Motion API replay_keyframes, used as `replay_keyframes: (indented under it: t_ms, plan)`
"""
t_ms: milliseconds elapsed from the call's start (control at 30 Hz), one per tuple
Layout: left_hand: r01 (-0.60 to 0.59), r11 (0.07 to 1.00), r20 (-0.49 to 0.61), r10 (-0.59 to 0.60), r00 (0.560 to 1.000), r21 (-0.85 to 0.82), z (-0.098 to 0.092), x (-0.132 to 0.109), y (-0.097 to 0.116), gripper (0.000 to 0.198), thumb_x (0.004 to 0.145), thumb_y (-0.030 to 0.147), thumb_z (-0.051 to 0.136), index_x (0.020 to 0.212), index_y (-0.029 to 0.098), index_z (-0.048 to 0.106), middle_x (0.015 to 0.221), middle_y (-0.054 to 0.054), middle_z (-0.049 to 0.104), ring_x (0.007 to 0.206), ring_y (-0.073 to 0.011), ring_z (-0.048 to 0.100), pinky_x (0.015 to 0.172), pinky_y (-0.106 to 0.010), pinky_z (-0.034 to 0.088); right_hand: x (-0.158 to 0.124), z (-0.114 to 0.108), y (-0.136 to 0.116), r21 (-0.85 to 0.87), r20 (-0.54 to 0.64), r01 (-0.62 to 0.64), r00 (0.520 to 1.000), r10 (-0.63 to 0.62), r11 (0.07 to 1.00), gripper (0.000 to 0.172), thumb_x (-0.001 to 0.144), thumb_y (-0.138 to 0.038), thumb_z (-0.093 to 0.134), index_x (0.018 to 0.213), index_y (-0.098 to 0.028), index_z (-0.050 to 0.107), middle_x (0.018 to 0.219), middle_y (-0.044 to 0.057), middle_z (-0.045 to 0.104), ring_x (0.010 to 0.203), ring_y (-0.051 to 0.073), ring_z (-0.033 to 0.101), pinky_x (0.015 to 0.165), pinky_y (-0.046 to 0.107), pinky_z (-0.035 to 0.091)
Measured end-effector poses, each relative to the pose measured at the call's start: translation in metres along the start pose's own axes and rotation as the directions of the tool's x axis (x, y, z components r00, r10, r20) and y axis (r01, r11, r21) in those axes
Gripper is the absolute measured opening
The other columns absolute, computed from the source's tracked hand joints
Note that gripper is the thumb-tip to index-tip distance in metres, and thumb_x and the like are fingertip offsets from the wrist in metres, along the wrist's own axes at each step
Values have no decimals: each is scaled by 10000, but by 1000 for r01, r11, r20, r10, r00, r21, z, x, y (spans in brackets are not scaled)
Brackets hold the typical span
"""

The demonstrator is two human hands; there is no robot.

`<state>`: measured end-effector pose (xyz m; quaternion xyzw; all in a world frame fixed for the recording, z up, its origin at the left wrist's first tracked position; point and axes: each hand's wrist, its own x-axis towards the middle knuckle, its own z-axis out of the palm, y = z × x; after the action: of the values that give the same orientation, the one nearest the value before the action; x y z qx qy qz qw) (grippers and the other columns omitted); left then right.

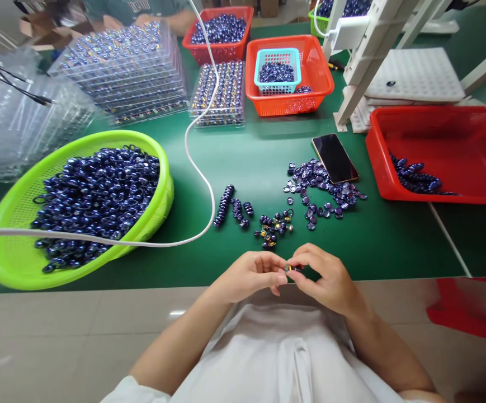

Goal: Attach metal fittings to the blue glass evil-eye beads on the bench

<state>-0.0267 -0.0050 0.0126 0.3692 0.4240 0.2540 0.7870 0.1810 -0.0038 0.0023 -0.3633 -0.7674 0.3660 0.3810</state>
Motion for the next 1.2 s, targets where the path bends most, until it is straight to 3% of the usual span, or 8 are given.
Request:
replay_keyframes:
  t_ms: [100, 267, 533, 867, 967, 1033, 1133, 1200]
  plan:
    - [-206, 938, -170, 259, 951, 279, 6, -1, -4, 289, 755, 262, 792, 1005, 132, 727, 850, -74, 739, 749, -167, 680, 703, -292, 577, -1, 3, -1, 32, -52, -92, 994, 94, 995, 73, 898, -192, 633, 960, -224, 656, 860, 25, 664, 762, 146, 643, 684, 265, 543]
    - [-435, 634, -154, 659, 736, 639, 10, -1, -9, 86, 850, 199, 678, 894, 175, 749, 815, -69, 752, 721, -167, 678, 672, -280, 546, -2, 8, -3, 71, -121, -205, 970, 212, 976, 80, 900, -198, 619, 954, -223, 672, 855, 20, 686, 723, 141, 647, 640, 254, 538]
    - [-292, 840, -338, 468, 817, 457, 12, 1, -7, 120, 837, 263, 688, 807, 156, 733, 755, -51, 745, 654, -162, 678, 603, -249, 544, -2, 14, -2, 13, -163, -112, 980, 112, 994, 214, 891, -91, 549, 1015, -225, 659, 956, 47, 691, 901, 175, 666, 798, 316, 551]
    - [-360, 818, -366, 536, 761, 449, 22, 4, -19, 115, 853, 245, 681, 829, 146, 735, 775, -60, 738, 672, -159, 676, 649, -258, 552, -2, 21, -4, 34, -254, -129, 958, 133, 991, 131, 891, -113, 609, 930, -237, 615, 1021, 51, 671, 1001, 199, 638, 875, 360, 520]
    - [-403, 731, -260, 609, 749, 551, 14, 2, -14, 105, 874, 213, 665, 907, 148, 741, 813, -65, 740, 727, -163, 687, 686, -260, 557, -1, 20, -2, 26, -241, -135, 961, 137, 990, 132, 900, -104, 589, 923, -233, 604, 1014, 50, 663, 986, 195, 633, 865, 355, 510]
    - [-392, 608, -222, 694, 685, 690, 1, 1, -9, 132, 877, 194, 667, 985, 155, 732, 878, -72, 735, 759, -160, 681, 719, -265, 557, -2, 17, -1, 19, -222, -145, 964, 146, 989, 124, 900, -108, 584, 917, -230, 596, 1038, 52, 654, 983, 196, 631, 873, 361, 505]
    - [-222, 387, -214, 810, 546, 895, -25, 3, -1, 197, 872, 195, 678, 1066, 170, 700, 987, -86, 706, 774, -162, 656, 728, -283, 556, -3, 13, 1, 16, -217, -168, 962, 167, 986, 117, 900, -112, 572, 884, -228, 582, 1054, 52, 643, 976, 198, 630, 879, 368, 500]
    - [-67, 281, -209, 834, 511, 957, -42, 6, 1, 225, 863, 206, 688, 1085, 176, 682, 1012, -91, 691, 785, -176, 651, 722, -300, 559, -4, 12, 2, 16, -219, -176, 960, 175, 984, 116, 899, -117, 569, 867, -228, 576, 1051, 52, 640, 978, 202, 628, 876, 370, 496]
